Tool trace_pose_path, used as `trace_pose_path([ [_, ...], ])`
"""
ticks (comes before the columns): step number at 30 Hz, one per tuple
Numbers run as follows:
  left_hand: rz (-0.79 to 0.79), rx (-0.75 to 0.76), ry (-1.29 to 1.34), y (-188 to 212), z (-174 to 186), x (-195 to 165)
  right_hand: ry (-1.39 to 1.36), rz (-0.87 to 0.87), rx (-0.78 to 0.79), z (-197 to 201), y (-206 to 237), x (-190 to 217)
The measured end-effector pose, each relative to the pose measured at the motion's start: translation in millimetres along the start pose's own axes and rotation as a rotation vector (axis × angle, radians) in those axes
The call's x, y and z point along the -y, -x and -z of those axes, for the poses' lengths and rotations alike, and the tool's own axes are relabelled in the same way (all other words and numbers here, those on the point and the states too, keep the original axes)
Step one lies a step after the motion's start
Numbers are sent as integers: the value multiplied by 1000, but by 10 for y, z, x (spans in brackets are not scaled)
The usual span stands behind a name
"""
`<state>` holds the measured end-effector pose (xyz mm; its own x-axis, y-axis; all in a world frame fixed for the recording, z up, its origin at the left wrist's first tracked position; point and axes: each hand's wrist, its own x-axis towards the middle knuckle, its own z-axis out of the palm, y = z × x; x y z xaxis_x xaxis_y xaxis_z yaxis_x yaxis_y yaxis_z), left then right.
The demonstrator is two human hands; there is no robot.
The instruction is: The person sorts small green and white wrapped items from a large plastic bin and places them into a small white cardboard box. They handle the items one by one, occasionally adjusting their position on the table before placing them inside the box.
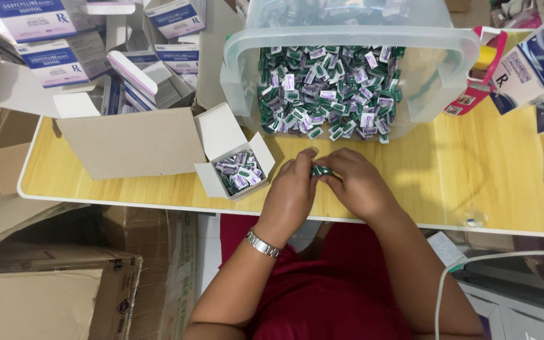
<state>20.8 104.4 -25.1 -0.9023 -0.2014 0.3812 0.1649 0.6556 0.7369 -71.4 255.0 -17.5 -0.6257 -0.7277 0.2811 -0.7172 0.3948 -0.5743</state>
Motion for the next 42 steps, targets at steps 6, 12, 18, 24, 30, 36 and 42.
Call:
trace_pose_path([
  [6, 17, 31, 43, -3, 18, -23, 2, -86, 29, 56, 17, 66],
  [12, -110, -16, 9, 36, 46, -53, -20, -97, 29, 98, 39, 104],
  [18, -70, 4, 32, 45, 8, -38, -140, -60, -31, 111, 105, 58],
  [24, -72, -13, 145, 23, -23, -16, -271, -205, 17, 77, 100, -29],
  [30, 36, 24, 318, -31, -4, -19, -327, -299, 17, 99, 44, -45],
  [36, -193, -107, 200, 0, 203, -232, -268, -175, -8, 324, -49, 230],
  [42, -235, -271, -21, 201, 775, -406, -163, 185, -13, 375, -398, 770],
])
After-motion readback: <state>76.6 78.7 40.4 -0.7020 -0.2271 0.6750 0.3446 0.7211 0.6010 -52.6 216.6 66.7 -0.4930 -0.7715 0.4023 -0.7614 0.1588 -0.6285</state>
